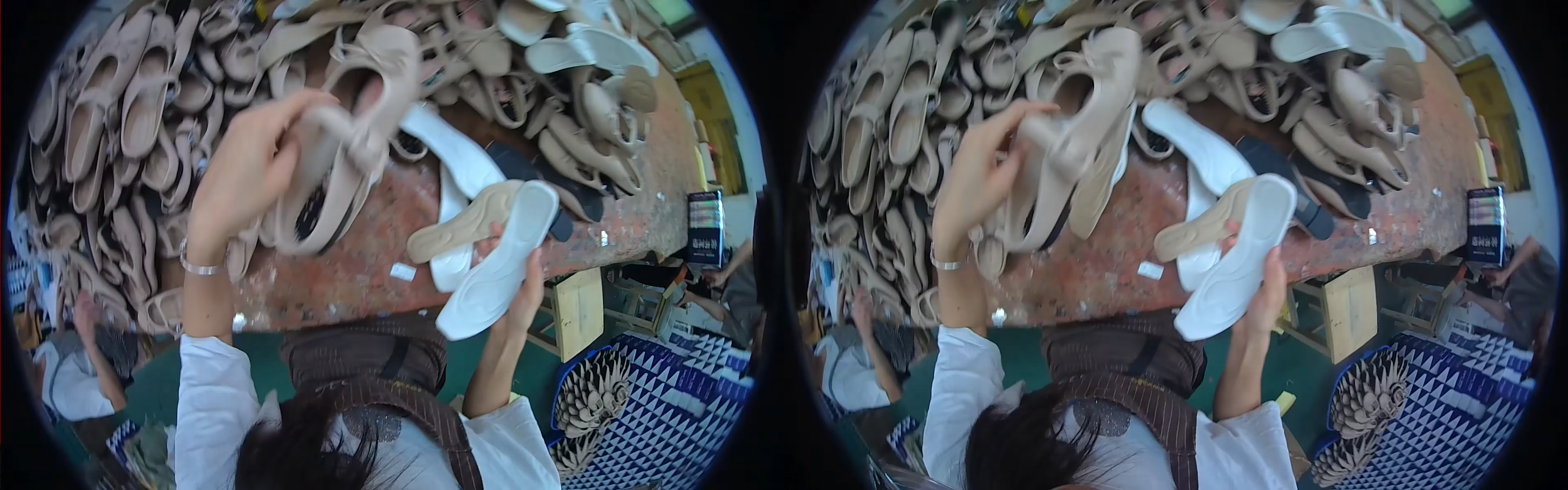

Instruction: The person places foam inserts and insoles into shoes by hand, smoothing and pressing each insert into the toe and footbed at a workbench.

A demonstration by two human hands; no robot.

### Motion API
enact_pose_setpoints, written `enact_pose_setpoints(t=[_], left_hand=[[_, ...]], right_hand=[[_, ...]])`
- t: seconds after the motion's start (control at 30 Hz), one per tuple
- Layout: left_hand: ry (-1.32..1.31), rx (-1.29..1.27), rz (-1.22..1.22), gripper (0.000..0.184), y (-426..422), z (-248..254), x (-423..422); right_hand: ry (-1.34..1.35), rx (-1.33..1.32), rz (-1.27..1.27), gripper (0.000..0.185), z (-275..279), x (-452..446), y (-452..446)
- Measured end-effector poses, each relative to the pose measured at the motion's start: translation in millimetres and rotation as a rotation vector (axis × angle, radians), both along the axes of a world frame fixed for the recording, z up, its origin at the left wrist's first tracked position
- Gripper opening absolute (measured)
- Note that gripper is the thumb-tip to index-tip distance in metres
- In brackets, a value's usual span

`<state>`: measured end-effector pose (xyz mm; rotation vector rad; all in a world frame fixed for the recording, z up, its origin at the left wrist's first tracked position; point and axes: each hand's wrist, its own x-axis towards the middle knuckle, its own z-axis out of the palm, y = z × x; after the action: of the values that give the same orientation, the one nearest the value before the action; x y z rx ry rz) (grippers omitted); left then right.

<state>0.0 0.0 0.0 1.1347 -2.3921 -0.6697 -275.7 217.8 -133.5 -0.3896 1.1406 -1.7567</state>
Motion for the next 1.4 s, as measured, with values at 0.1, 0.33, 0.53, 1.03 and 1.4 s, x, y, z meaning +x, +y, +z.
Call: enact_pose_setpoints(t=[0.1, 0.33, 0.53, 1.03, 1.4], left_hand=[[0.093, 0.128, -0.028, 0.052, 66, -62, 21], [-0.133, -0.118, 0.434, 0.025, 153, -170, 89], [0.062, 0.212, 0.762, 0.064, 194, -176, 94], [0.494, 0.461, 0.767, 0.056, 183, -210, 115], [0.619, 0.371, 0.866, 0.025, 170, -229, 109]], right_hand=[[0.395, 0.121, -0.042, 0.05, 29, 5, -5], [1.487, -0.149, 0.652, 0.036, 10, 76, -15], [1.446, -0.28, 0.84, 0.031, -13, 118, -40], [1.193, -0.305, 0.805, 0.023, -57, 192, -54], [1.424, -0.303, 0.94, 0.028, -66, 197, -55]])
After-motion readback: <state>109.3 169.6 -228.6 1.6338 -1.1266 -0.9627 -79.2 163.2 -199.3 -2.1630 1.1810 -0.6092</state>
